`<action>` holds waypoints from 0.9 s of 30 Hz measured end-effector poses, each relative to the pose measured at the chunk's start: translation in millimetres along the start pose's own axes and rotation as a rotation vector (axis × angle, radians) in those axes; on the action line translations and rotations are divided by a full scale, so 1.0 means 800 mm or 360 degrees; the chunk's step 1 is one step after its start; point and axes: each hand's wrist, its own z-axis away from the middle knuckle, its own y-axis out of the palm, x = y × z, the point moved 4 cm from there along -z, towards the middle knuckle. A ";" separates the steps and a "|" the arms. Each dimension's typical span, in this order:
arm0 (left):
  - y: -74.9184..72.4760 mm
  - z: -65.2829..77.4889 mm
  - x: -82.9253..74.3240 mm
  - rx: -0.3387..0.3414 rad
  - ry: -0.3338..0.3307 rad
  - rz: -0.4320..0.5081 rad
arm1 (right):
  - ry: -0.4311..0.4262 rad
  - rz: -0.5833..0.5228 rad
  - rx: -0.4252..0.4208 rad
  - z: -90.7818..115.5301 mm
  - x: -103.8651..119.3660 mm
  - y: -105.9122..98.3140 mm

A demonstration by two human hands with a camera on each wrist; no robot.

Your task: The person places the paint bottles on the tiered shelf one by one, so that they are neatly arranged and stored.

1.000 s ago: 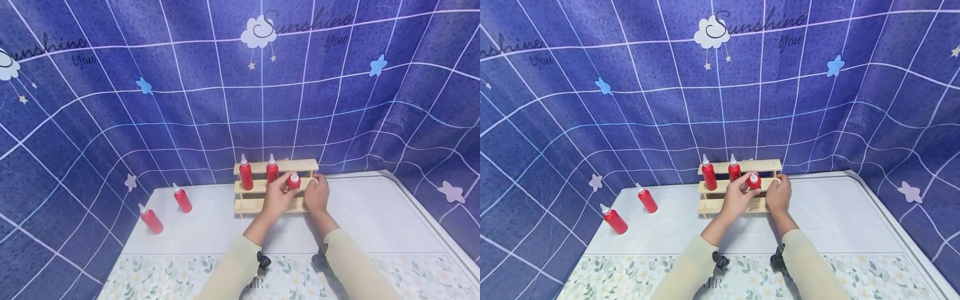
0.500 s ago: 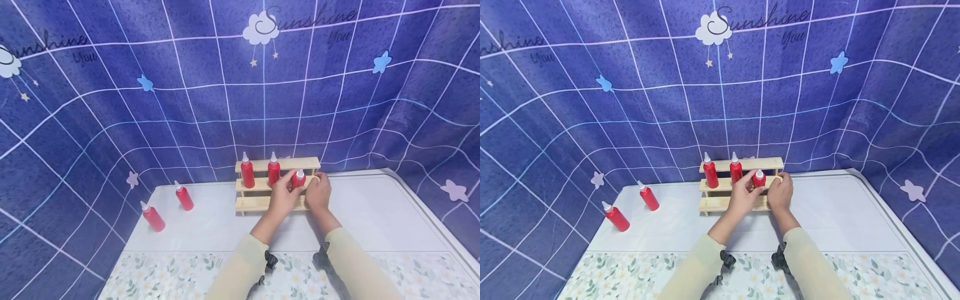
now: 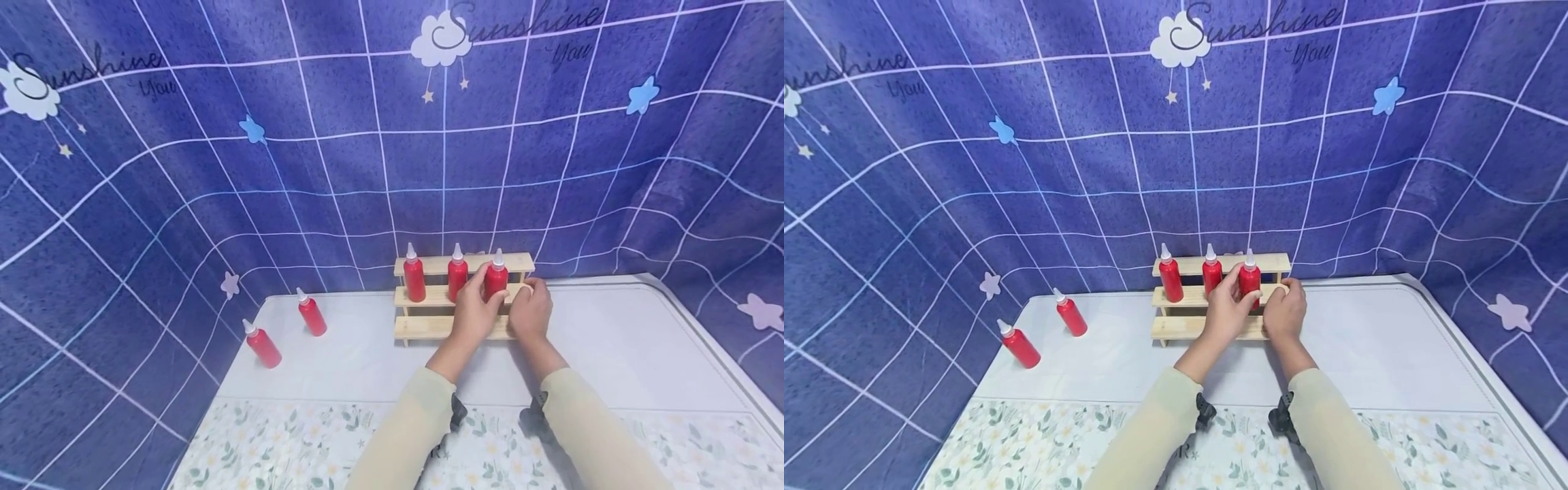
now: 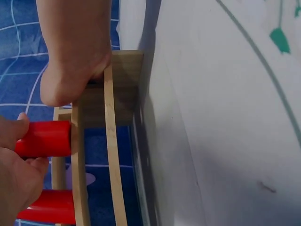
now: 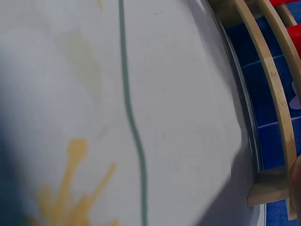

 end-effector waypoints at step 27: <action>0.030 -0.001 0.013 -0.0037 -0.0102 0.0115 | 0.0063 -0.0003 0.0062 0.001 0.001 -0.001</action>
